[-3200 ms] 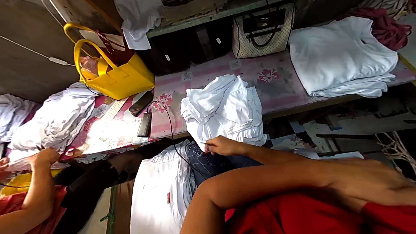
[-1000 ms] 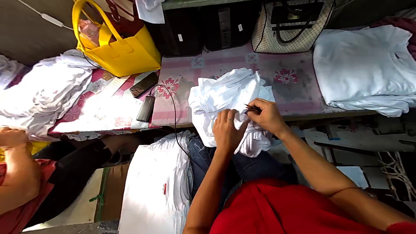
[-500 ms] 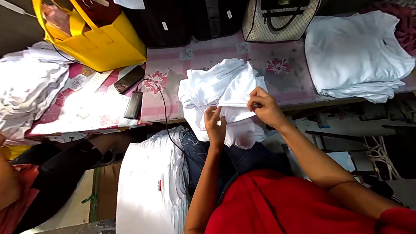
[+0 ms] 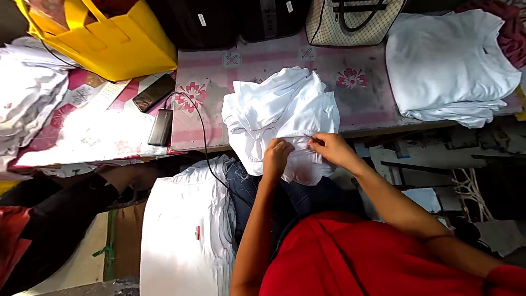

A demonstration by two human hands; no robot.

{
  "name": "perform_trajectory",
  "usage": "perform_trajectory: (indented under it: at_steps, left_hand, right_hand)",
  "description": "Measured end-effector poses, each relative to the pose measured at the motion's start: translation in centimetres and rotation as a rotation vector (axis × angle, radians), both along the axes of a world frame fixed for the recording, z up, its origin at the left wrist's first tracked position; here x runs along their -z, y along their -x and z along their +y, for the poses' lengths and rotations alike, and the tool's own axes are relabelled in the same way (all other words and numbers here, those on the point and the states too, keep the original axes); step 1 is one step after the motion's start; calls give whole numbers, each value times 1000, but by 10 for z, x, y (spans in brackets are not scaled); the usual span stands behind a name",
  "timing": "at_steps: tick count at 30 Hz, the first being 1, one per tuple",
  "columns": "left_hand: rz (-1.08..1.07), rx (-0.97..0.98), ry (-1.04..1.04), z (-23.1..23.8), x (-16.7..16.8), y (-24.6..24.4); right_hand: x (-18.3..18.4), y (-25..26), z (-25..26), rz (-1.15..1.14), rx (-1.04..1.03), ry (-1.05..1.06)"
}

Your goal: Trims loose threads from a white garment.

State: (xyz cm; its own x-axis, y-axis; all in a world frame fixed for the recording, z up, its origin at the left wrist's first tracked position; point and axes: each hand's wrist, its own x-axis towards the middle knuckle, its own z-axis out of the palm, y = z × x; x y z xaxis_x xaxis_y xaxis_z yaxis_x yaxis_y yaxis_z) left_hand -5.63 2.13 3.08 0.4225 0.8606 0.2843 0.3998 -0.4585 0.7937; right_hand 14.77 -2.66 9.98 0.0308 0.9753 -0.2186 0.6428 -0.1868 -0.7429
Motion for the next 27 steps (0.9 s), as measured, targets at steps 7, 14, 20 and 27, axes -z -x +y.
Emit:
perform_trajectory:
  at_steps: [7,14,20,27]
  left_hand:
    - [314,214,338,-48,-30,66]
    - [121,-144,48,-31,-18,3]
    - [247,-190,179,-44,-50,10]
    - [-18,-190,17,-29,5,-1]
  right_hand:
    - [-41,-18,-18,420,74,284]
    - [-26,17,4,485,-27,317]
    - [-22,2,-5,615,-19,408]
    - [-9,17,-3,784,-44,572]
